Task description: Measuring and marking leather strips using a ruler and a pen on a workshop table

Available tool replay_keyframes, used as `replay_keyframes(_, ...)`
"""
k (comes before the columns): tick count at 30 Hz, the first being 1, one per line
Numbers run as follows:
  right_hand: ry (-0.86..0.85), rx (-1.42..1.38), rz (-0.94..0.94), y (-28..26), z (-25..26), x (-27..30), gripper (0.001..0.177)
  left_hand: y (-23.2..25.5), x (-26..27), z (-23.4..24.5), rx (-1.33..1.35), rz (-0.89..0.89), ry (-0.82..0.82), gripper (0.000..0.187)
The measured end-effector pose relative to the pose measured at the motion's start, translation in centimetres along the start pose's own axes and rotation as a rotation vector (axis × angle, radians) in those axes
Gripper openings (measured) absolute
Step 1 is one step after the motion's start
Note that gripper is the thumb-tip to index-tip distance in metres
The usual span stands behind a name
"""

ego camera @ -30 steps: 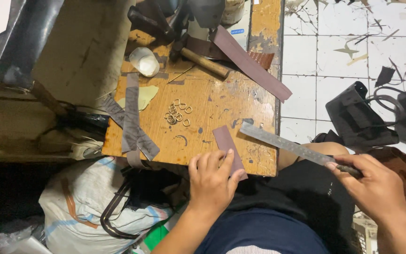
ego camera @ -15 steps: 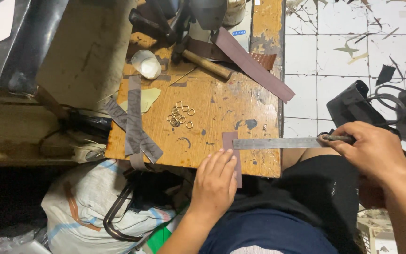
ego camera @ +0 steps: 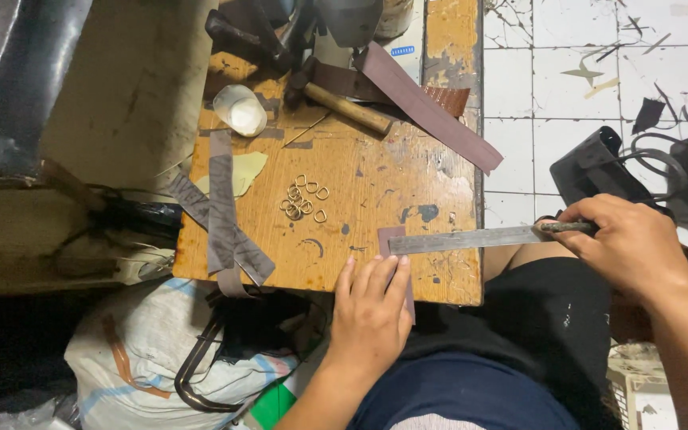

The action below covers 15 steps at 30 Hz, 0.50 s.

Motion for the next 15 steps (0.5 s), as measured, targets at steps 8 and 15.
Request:
replay_keyframes(8,0.009,0.041,0.046,0.6,-0.7,-0.6,0.028,0.0,0.1,-0.2,-0.033,0.012,-0.052,0.064)
replay_keyframes(15,-0.011,0.002,0.014,-0.1,0.0,-0.5,0.022,0.2,0.0,0.0,-0.057,0.009,-0.036,0.062)
Point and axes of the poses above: each hand's wrist, its own x-axis away from the middle knuckle, its own z-axis out of the back of the hand, y = z × x, the point moved 3 cm from there along -x, towards the middle knuckle, and after that the axes turned 2 degrees about x, right-handed, at the moved point
